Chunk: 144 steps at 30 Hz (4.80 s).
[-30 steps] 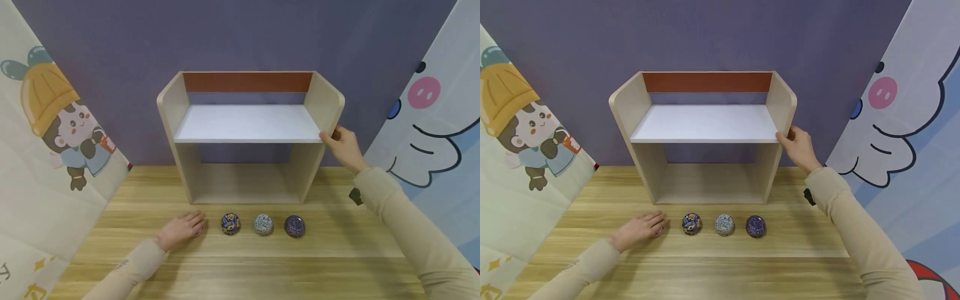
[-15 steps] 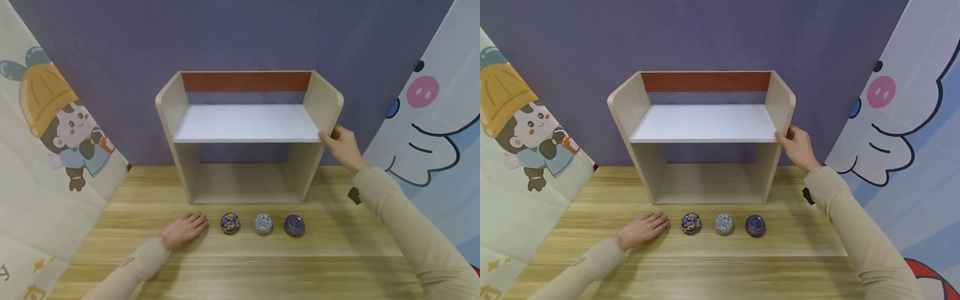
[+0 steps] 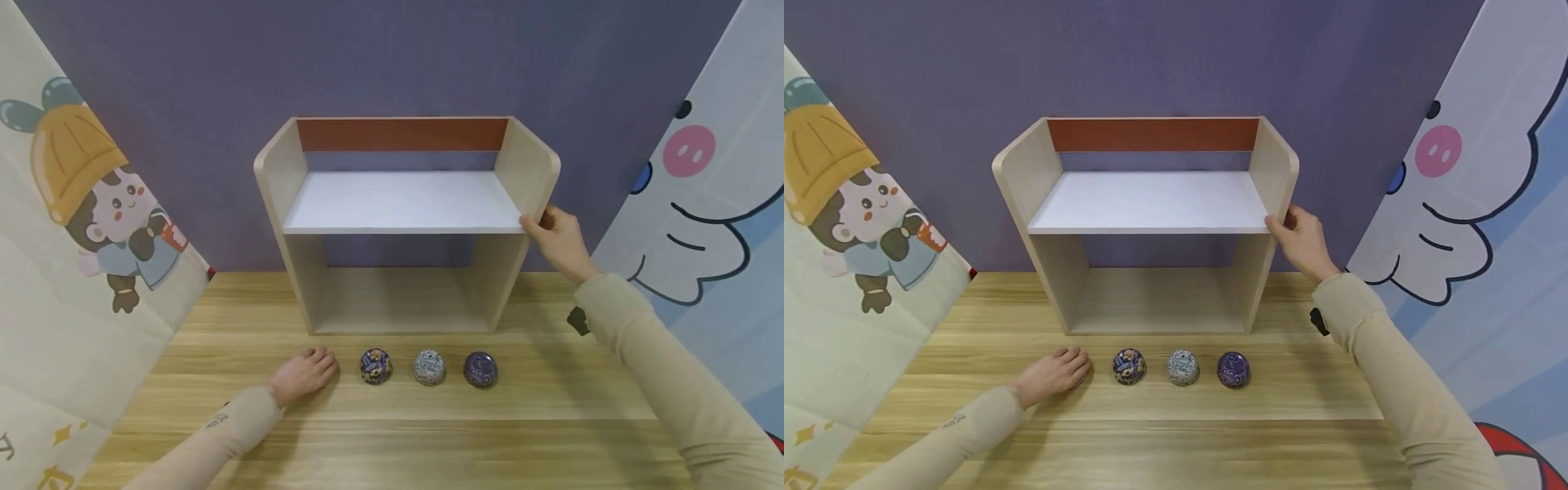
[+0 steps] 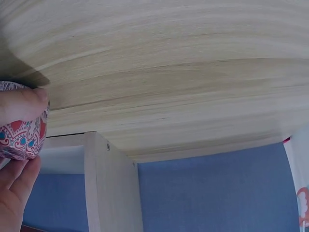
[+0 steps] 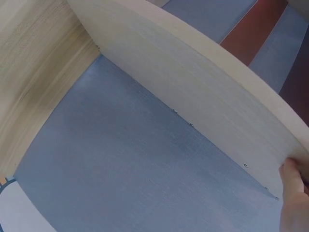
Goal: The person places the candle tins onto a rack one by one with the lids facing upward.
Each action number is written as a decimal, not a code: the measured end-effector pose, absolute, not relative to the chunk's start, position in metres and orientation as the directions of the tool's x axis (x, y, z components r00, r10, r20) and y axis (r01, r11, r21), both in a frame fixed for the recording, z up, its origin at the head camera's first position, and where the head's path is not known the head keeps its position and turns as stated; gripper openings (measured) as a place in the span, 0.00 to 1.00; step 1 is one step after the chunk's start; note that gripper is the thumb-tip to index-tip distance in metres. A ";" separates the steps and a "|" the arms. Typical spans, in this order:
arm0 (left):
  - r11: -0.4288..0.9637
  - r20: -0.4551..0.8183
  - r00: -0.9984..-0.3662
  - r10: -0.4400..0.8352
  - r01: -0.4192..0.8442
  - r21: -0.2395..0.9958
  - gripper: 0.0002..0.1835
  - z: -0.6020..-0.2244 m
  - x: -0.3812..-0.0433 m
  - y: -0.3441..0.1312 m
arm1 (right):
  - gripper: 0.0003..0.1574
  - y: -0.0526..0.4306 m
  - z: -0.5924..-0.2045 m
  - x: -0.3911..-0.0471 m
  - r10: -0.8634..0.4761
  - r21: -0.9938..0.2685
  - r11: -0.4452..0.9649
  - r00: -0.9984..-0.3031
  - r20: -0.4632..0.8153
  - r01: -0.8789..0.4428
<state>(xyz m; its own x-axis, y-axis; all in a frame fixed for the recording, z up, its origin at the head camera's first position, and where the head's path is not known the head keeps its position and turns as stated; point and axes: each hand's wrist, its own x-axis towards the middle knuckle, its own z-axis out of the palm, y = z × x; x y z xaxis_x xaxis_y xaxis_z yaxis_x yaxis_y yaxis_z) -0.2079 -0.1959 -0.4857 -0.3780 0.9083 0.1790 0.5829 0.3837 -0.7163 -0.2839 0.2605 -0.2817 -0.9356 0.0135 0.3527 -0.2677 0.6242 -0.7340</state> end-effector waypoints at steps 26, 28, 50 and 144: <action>0.546 0.211 -0.536 0.817 0.602 -0.583 0.12 -0.482 -0.207 -0.196 | 0.33 0.260 -0.286 -0.286 0.022 -0.762 0.583 -0.932 0.363 -0.283; 0.572 0.220 -0.564 0.796 0.582 -0.578 0.15 -0.482 -0.207 -0.196 | 0.32 0.260 -0.286 -0.286 0.021 -0.761 0.584 -0.932 0.363 -0.283; 0.747 0.441 -0.604 0.664 0.507 -0.430 0.29 -0.451 -0.210 -0.183 | 0.33 0.262 -0.286 -0.286 0.020 -0.751 0.607 -0.939 0.342 -0.261; 0.568 0.140 -0.966 0.217 0.241 0.787 0.41 -0.400 -0.194 -0.126 | 0.32 0.259 -0.285 -0.286 0.041 -0.749 0.611 -0.935 0.353 -0.256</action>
